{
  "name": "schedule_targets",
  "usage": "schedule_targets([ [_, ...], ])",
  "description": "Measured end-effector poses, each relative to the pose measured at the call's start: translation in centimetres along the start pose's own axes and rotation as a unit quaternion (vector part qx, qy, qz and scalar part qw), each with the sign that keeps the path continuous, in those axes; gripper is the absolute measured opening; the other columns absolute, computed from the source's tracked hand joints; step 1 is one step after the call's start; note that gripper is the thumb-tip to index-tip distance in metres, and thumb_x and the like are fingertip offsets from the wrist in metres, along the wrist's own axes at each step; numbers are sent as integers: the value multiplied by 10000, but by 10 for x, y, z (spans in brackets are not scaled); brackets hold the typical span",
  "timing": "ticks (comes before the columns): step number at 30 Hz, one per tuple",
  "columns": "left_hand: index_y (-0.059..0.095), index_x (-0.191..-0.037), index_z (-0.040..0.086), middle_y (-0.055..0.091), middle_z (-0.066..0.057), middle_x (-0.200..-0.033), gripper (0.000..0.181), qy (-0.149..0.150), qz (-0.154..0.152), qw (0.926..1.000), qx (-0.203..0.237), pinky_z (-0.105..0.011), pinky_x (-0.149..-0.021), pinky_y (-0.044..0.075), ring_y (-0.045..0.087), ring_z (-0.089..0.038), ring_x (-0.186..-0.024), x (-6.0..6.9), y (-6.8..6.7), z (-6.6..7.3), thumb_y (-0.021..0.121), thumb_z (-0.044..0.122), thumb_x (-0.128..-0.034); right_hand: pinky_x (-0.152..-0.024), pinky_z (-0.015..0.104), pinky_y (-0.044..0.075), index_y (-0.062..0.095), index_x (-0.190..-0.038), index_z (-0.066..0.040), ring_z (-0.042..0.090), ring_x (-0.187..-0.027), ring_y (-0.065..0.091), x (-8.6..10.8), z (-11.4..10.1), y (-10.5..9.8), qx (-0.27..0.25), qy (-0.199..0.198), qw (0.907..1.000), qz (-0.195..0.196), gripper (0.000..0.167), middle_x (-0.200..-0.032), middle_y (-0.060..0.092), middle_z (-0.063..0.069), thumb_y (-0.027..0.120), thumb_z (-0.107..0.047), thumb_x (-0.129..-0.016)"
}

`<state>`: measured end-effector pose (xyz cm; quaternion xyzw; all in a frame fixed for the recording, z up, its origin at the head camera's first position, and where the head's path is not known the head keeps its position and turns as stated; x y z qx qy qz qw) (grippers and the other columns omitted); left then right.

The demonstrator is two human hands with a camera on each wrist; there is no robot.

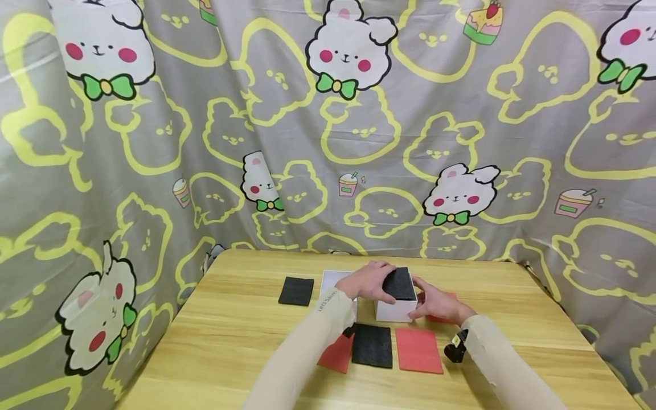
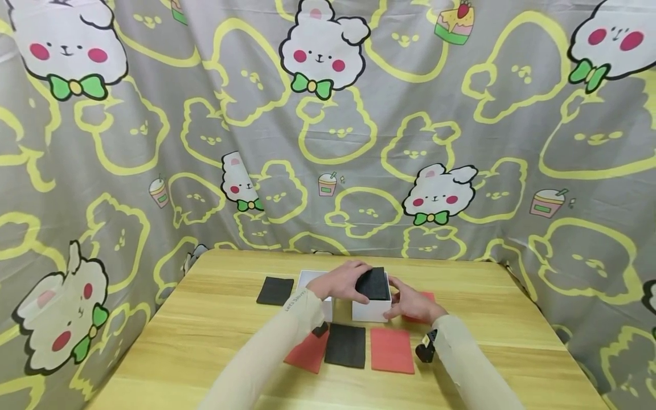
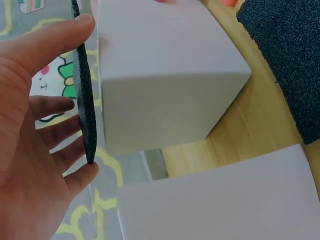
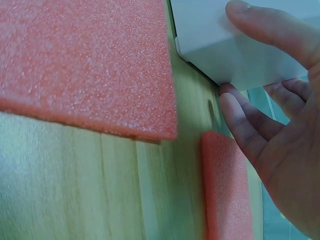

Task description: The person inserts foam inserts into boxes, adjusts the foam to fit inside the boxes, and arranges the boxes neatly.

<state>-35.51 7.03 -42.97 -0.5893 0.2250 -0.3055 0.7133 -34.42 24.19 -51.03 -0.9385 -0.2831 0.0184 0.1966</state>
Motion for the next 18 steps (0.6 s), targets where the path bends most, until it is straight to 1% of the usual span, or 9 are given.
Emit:
schedule_targets([
  [7, 370, -1455, 166, 395, -8, -1423, 818, -12, -7, 10000, 45, -265, -953, 382, 400, -164, -1239, -4, 6, -1, 716, 489, -788, -678, 364, 512, 93, -1502, -61, 290, -779, 571, -2, -1, 2, 155, -39, 9999, -28, 1033, -1191, 520, 194, 797, -58, -747],
  [10, 376, -1451, 169, 397, -4, -1420, 807, -12, -7, 10000, 90, -267, -952, 385, 400, -162, -1240, -7, 8, -1, 713, 489, -791, -679, 350, 504, 105, -1498, -54, 277, -788, 563, -2, -1, 1, 237, -43, 9997, 7, 1030, -1181, 524, 183, 805, -72, -742],
  [14, 391, -1443, 175, 402, 2, -1411, 791, 11, -25, 9999, 144, -271, -941, 392, 398, -161, -1234, -8, 10, -1, 707, 498, -793, -716, 341, 496, 125, -1491, -58, 277, -846, 563, -2, 0, -1, 279, -38, 9996, 41, 1011, -1193, 523, 177, 805, -78, -744],
  [18, 420, -1428, 174, 405, 3, -1413, 774, 24, -36, 9999, 153, -270, -957, 385, 391, -161, -1251, -9, 11, -1, 694, 527, -796, -717, 343, 498, 114, -1497, -67, 283, -846, 566, -2, 0, -1, 248, -49, 9997, -8, 1017, -1171, 543, 174, 802, -84, -749],
])
Point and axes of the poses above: each hand's wrist, its own x-axis away from the middle knuckle, its own y-axis out of the palm, z = x × y, the point moved 5 cm from there along -x, towards the middle knuckle
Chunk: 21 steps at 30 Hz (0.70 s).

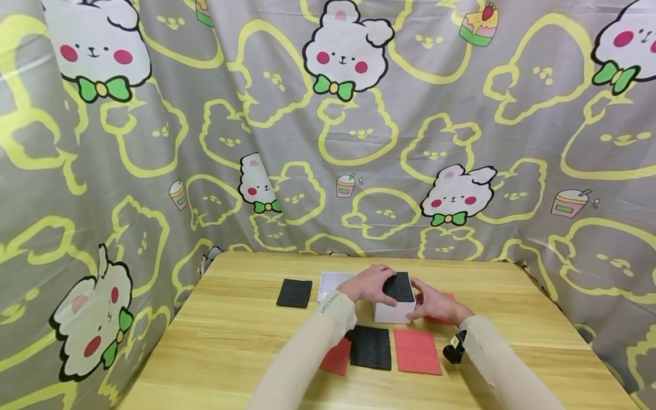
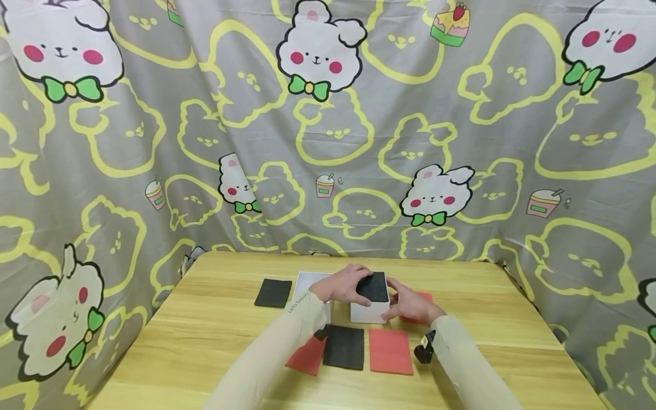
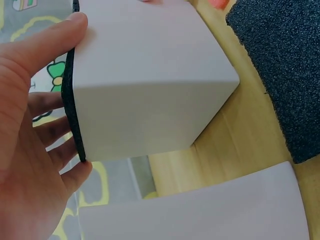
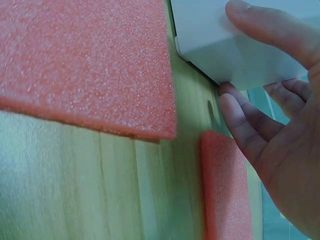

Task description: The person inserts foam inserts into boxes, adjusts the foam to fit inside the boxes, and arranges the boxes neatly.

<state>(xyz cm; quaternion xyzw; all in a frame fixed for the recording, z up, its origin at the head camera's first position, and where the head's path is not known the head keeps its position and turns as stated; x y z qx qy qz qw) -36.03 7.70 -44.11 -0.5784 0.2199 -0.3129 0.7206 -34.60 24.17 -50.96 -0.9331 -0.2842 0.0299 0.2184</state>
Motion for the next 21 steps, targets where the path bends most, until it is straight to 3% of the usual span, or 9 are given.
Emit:
schedule_targets([
  [8, 427, -1431, 189, 365, 3, -1466, 751, 26, -19, 10000, -93, -286, -1022, 342, 350, -169, -1312, 0, 3, 0, 599, 603, -830, -699, 350, 505, 92, -1511, -92, 292, -813, 571, 1, 0, 0, 22, 33, 10000, 15, 1043, -1196, 534, 186, 801, -78, -747],
  [21, 446, -1418, 170, 364, 20, -1470, 633, 160, 28, 9993, -329, -312, -1059, 292, 353, -200, -1311, 2, 3, 3, 491, 555, -918, -718, 355, 511, 73, -1513, -80, 302, -852, 577, 0, -2, 2, -142, -44, 9999, -57, 1047, -1304, 451, 216, 790, -39, -750],
])
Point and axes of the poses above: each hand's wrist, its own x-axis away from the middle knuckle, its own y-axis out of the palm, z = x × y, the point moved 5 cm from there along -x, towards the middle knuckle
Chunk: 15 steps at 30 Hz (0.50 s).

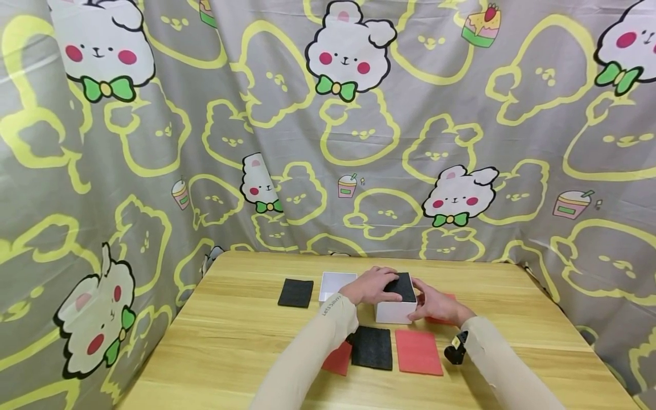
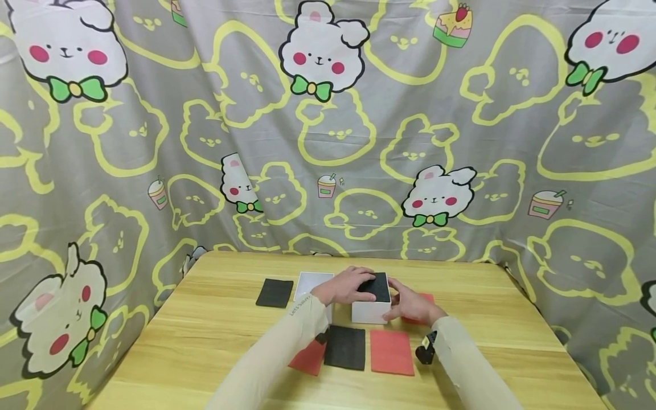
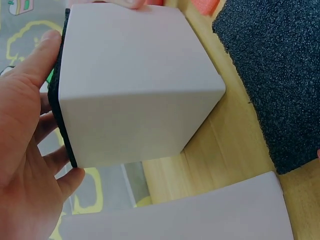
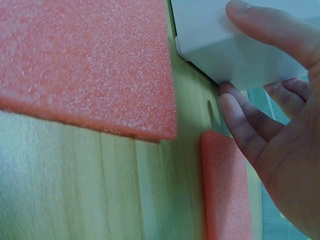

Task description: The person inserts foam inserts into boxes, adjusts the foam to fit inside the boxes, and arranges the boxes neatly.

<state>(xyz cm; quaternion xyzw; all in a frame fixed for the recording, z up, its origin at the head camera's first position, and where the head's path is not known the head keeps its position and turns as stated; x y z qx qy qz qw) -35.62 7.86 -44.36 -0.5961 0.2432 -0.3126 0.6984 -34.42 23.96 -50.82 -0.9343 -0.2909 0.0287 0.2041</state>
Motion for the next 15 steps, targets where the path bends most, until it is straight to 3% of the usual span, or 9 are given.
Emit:
schedule_targets([
  [15, 482, -1389, 182, 402, 46, -1441, 576, 47, 95, 9998, -166, -310, -1047, 288, 365, -197, -1283, -5, 4, 4, 497, 528, -930, -703, 351, 507, 89, -1510, -88, 291, -809, 576, 0, 0, 0, 27, 1, 10000, -11, 1031, -1180, 538, 174, 792, -65, -756],
])
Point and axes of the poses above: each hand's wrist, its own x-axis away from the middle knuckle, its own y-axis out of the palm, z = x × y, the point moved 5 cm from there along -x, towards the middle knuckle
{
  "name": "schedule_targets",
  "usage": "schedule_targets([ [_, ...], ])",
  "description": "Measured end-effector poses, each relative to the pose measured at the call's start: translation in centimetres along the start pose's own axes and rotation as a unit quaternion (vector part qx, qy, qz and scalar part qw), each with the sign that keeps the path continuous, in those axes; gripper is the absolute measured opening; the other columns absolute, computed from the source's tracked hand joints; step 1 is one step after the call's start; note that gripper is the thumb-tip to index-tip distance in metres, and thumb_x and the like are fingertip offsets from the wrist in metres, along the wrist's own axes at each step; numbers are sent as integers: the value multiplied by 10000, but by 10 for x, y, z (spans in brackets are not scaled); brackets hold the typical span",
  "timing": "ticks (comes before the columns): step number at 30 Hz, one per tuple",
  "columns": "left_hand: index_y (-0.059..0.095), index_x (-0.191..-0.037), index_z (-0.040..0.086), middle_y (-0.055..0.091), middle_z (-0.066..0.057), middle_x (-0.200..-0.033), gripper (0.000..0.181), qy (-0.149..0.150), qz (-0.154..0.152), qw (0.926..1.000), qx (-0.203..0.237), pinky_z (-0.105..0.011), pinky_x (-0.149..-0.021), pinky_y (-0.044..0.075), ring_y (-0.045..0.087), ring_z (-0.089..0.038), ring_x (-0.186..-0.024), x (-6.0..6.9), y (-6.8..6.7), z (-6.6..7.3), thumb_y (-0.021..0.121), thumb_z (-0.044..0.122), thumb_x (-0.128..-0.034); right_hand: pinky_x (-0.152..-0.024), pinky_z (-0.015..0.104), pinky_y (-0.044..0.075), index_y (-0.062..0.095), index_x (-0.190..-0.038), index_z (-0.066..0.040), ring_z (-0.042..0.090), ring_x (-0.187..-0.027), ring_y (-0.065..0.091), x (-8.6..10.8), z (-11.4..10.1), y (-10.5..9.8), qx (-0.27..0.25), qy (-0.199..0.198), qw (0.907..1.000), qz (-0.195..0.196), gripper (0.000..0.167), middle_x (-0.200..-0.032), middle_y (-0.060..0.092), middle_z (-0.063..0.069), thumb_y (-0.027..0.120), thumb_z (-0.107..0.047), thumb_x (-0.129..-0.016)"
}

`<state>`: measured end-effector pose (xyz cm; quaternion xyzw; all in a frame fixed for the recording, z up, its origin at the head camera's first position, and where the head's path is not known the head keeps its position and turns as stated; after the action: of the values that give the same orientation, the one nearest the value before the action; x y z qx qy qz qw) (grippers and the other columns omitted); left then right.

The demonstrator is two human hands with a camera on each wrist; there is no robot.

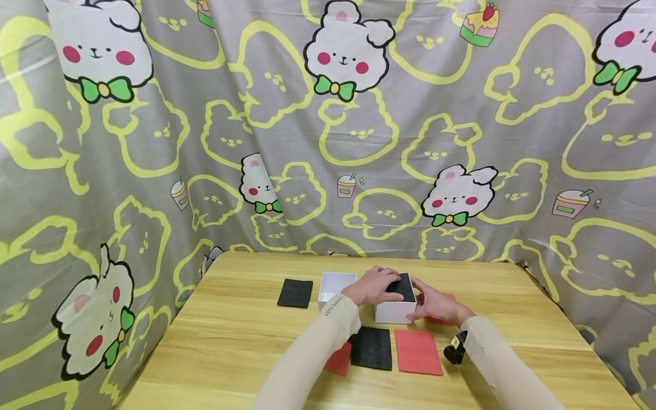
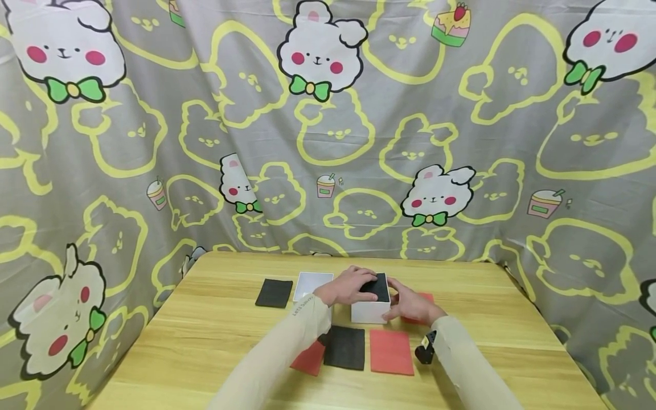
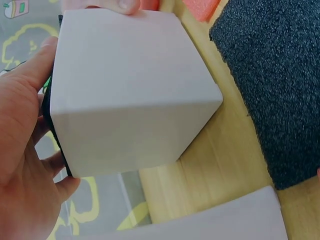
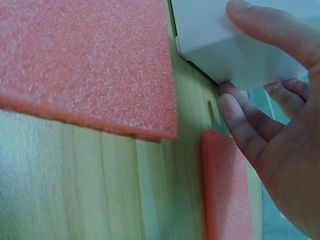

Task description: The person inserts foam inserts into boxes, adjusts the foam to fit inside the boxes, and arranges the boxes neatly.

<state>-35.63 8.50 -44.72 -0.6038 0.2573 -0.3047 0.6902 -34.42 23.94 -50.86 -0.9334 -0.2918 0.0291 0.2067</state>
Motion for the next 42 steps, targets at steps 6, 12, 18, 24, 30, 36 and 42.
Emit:
schedule_targets([
  [6, 499, -1376, 186, 418, 59, -1426, 571, -16, 72, 9999, 111, -310, -1038, 288, 375, -196, -1265, -3, 0, 2, 524, 525, -918, -686, 339, 494, 95, -1511, -104, 263, -801, 553, 1, 0, -1, 21, 86, 10000, 8, 1018, -1115, 561, 151, 791, -109, -767],
  [12, 511, -1367, 190, 424, 66, -1423, 556, -2, 62, 10000, -47, -313, -1050, 278, 371, -185, -1275, -5, 2, 3, 520, 520, -921, -681, 329, 485, 88, -1509, -94, 264, -796, 546, 2, -1, -1, -60, 113, 9999, 5, 1022, -1064, 578, 159, 790, -94, -766],
  [18, 505, -1374, 206, 417, 73, -1431, 561, -83, 44, 9999, 49, -318, -1063, 257, 361, -176, -1272, -7, 5, 2, 525, 527, -915, -702, 336, 490, 99, -1508, -97, 269, -808, 559, 2, 0, -2, -50, 124, 9999, 40, 1019, -1091, 570, 155, 793, -89, -761],
  [24, 516, -1362, 219, 422, 83, -1424, 550, -134, -10, 9998, 154, -324, -1060, 257, 365, -164, -1259, -8, 6, 1, 542, 526, -906, -718, 343, 480, 101, -1511, -107, 267, -825, 553, 1, 1, -2, 21, 149, 9999, 49, 1016, -1100, 573, 161, 790, -84, -764],
  [30, 531, -1346, 221, 438, 88, -1408, 538, -135, -58, 9999, 83, -335, -1051, 264, 376, -159, -1249, -9, 7, 1, 538, 529, -906, -715, 341, 492, 107, -1509, -97, 269, -831, 558, 0, 1, -1, 19, 62, 10000, -5, 1001, -1116, 567, 170, 782, -75, -770],
  [36, 531, -1349, 212, 446, 80, -1405, 546, -136, -57, 9997, 193, -335, -1053, 266, 377, -166, -1252, -7, 4, 1, 551, 523, -901, -735, 347, 511, 116, -1498, -75, 288, -878, 590, -1, 2, -1, -144, 0, 9999, -19, 997, -1165, 544, 190, 784, -44, -758],
  [42, 541, -1334, 186, 471, 61, -1386, 541, -7, -13, 9998, 177, -322, -1044, 290, 389, -189, -1259, -4, 1, -4, 570, 506, -900, -772, 345, 489, 100, -1508, -104, 285, -907, 581, 0, 3, -2, -61, 116, 9999, -2, 1012, -1108, 585, 172, 789, -90, -766],
])
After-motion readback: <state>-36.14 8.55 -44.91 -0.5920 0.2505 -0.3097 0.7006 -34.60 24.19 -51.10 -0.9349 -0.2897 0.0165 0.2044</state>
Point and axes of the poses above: each hand's wrist, its own x-axis away from the middle knuckle, its own y-axis out of the palm, z = x × y, the point moved 5 cm from there along -x, towards the middle knuckle
